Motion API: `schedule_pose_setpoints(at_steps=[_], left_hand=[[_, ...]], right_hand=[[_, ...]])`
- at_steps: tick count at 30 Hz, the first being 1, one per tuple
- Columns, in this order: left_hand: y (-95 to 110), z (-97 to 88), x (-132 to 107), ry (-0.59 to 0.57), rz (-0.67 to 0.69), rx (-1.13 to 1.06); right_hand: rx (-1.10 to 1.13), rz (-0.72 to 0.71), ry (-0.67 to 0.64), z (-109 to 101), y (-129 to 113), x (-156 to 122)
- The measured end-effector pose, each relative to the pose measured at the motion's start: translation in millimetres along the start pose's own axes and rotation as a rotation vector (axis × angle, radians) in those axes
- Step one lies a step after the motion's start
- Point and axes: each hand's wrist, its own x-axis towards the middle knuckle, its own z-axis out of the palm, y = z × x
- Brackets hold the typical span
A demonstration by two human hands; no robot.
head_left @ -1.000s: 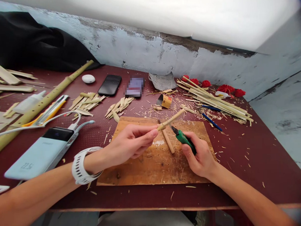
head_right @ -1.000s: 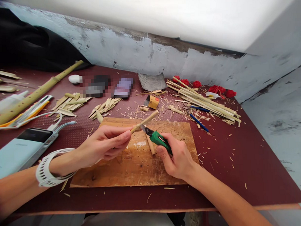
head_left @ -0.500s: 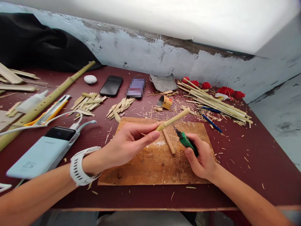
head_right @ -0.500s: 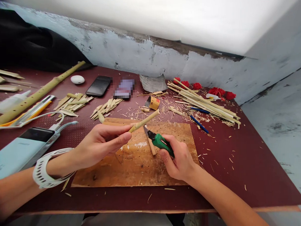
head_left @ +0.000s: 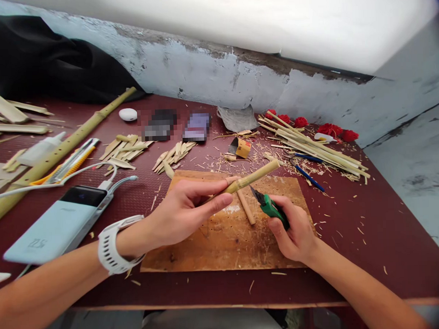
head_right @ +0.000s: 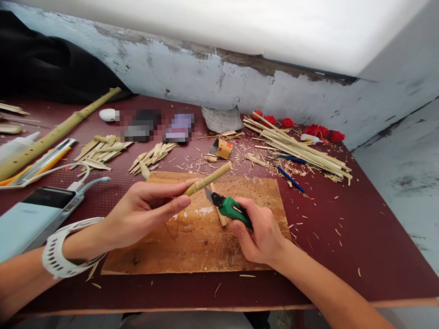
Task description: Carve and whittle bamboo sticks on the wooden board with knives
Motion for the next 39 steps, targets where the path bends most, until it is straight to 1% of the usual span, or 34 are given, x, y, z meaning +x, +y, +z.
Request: schedule_pose_setpoints(at_steps=[21,33,36,39], left_hand=[[-3.1,0.5,-1.2,-0.001,0.035,0.015],[-4.0,0.3,-1.4,0.012,0.018,0.021],[-4.6,0.2,-1.9,0.008,-0.013,-0.013],[-6.6,1.3,-1.8,-0.04,-0.078,-0.099]], right_hand=[[0.016,0.004,0.009,0.5,-0.4,1.2],[0.0,0.011,0.01,1.4,1.8,-2.1],[0.01,0.01,0.013,1.1,0.6,-2.0],[0.019,0.014,0.014,0.9,-0.7,-1.3]])
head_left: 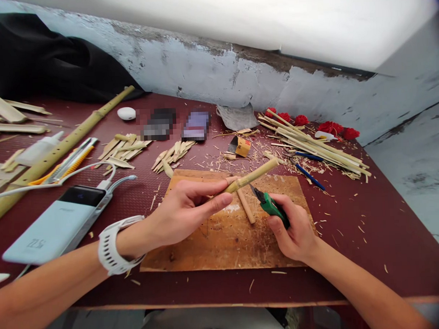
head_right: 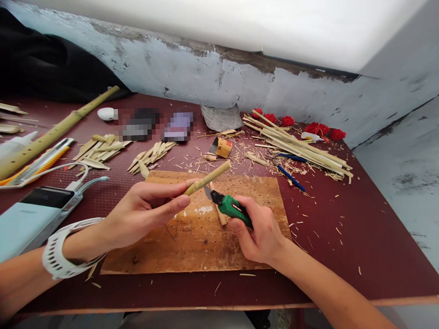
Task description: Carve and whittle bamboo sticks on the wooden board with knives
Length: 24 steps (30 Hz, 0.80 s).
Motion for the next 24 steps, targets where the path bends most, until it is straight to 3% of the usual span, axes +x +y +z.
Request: schedule_pose_setpoints(at_steps=[7,17,24], left_hand=[[-2.7,4.7,-1.6,-0.084,-0.081,-0.13],[-0.6,7.8,0.6,0.041,0.054,0.176],[-0.1,10.2,-2.5,0.095,0.008,0.113]], right_hand=[[-0.002,-0.038,0.013,0.1,-1.1,-0.5],[-0.06,-0.024,0.019,2.1,-1.7,-0.1],[-0.086,-0.004,0.018,2.6,-3.0,1.6]])
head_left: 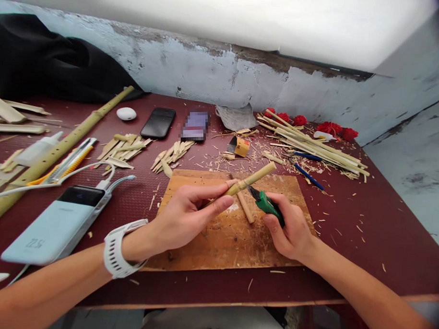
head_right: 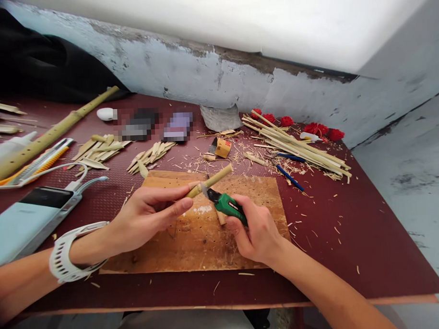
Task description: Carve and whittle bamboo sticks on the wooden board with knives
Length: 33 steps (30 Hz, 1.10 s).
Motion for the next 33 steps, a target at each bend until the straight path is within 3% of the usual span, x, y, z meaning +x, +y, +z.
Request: schedule_pose_setpoints(at_steps=[16,24,33], left_hand=[[-5.6,-9.9,4.4,-0.26,-0.237,-0.424],[2.9,-11.9,1.6,-0.231,-0.158,-0.406],[2.0,-6.2,0.6,-0.092,-0.051,-0.223]], right_hand=[[0.084,0.045,-0.046,-1.4,3.4,-1.3],[0.126,0.14,-0.028,-3.3,7.8,-1.2],[0.053,-0.009,0.0,-2.5,4.2,-1.0]])
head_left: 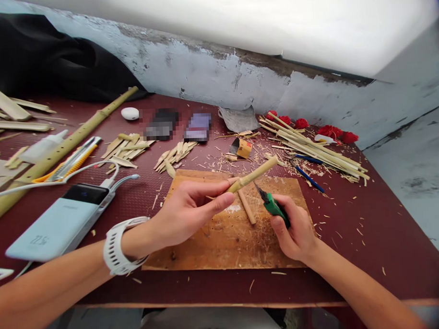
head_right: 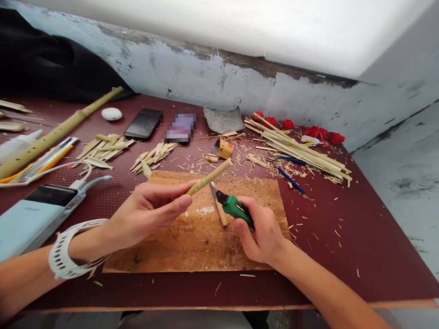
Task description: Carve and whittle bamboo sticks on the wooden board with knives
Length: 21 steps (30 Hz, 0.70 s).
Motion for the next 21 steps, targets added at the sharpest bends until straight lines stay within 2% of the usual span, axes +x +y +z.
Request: schedule_pose_setpoints(at_steps=[6,15,21], left_hand=[[-1.7,1.4,-0.2,0.04,0.016,0.057],[-1.3,0.4,-0.2,0.037,0.01,0.124],[-1.8,0.7,0.2,0.014,0.042,0.086]], right_hand=[[-0.002,-0.038,-0.016,-0.5,-1.5,1.3],[-0.006,-0.025,-0.008,0.4,-1.4,0.1],[-0.016,-0.038,-0.005,0.6,-2.2,2.8]])
